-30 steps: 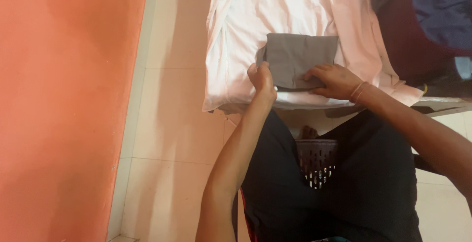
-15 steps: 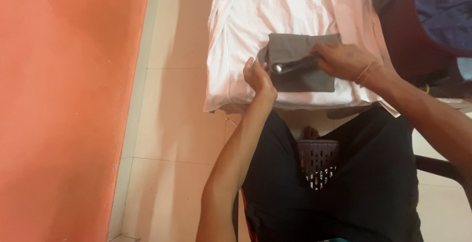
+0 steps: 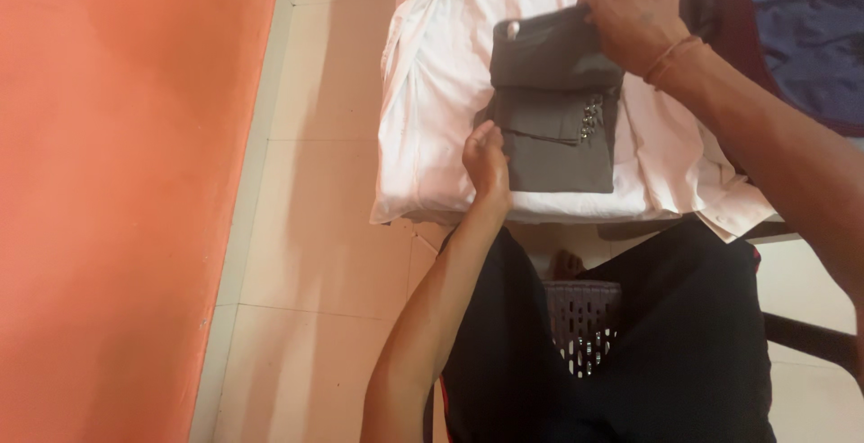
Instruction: The person takes a pair of pants and a white shirt out of a suitcase, unfolds them, and displays details such as buttons on the leg and the waistband drawstring.
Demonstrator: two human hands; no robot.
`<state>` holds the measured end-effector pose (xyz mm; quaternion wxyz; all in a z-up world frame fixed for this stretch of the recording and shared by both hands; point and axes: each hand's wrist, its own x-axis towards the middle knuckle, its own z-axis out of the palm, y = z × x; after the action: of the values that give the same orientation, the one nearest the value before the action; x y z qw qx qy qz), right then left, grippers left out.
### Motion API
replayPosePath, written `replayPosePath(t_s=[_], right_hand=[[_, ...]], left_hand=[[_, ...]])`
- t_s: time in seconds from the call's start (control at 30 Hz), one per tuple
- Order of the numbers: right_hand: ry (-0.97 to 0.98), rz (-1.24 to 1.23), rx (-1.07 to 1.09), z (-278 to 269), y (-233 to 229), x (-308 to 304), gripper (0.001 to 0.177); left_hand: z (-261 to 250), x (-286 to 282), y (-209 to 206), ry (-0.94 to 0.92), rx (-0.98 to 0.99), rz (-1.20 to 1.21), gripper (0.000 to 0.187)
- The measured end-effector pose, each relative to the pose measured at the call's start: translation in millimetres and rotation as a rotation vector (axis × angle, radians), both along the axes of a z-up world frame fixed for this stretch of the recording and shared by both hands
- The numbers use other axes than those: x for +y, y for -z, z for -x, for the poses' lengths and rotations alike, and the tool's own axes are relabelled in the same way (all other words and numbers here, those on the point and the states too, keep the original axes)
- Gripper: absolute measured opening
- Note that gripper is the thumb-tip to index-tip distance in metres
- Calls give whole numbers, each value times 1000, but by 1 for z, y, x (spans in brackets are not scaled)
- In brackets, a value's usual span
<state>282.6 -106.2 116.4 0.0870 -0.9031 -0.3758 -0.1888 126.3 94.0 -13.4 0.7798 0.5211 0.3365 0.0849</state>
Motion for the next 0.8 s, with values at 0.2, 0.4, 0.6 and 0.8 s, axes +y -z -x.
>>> replayPosePath(t_s=[0.2,0.4,0.6,0.8], right_hand=[[57,21,-87,-35,1,6,21],[77,21,-83,-56,1,8,34],[54,-39,-85,-61,-6,9,25],[67,-102,-62,-83,-9,3,23]], left_hand=[[10,-2,15,95,99,-632,50],[29,-5,7,302,250,-1021,82],[45,5,6,318,265,-1164,55],[45,8,-7,264,271,-1112,35]])
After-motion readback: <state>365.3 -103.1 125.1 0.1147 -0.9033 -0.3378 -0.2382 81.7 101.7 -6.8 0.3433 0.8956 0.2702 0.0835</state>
